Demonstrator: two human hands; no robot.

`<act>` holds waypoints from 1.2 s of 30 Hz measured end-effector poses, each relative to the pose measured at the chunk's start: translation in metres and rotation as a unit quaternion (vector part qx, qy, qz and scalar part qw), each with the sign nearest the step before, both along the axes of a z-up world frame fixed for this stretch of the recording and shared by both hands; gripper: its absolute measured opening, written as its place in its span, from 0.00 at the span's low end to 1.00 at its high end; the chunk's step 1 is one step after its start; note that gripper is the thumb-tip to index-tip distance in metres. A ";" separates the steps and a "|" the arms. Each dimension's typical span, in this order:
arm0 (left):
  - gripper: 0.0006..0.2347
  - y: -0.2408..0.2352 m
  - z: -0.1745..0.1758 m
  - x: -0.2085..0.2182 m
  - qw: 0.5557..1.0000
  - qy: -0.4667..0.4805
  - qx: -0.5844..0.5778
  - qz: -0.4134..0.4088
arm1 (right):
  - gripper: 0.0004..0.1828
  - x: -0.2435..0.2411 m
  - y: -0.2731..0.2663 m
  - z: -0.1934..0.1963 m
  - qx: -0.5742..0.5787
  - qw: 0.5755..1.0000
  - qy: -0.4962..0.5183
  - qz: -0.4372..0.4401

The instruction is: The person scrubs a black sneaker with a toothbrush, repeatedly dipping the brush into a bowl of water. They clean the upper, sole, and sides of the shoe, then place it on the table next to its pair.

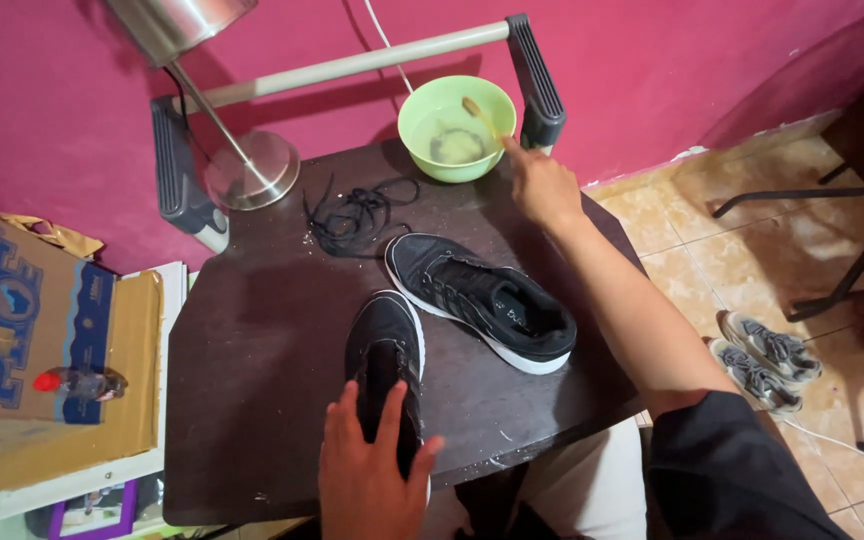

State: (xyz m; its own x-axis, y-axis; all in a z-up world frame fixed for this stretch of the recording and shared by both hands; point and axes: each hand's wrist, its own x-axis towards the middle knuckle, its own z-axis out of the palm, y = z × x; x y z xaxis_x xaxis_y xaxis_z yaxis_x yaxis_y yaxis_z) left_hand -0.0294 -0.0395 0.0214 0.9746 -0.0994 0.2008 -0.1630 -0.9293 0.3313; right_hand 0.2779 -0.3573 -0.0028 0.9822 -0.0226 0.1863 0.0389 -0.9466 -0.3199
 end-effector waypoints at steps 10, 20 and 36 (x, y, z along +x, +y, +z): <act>0.33 -0.021 0.037 0.016 0.953 0.285 -0.003 0.101 | 0.38 0.001 -0.001 -0.002 0.023 0.989 -0.142 0.015; 0.32 -0.017 0.029 0.014 0.956 0.282 0.000 0.082 | 0.34 0.001 0.008 0.007 0.002 0.996 -0.084 0.017; 0.25 -0.013 0.011 0.013 0.980 0.193 -0.001 0.050 | 0.39 0.019 -0.015 -0.014 0.063 0.979 -0.192 0.026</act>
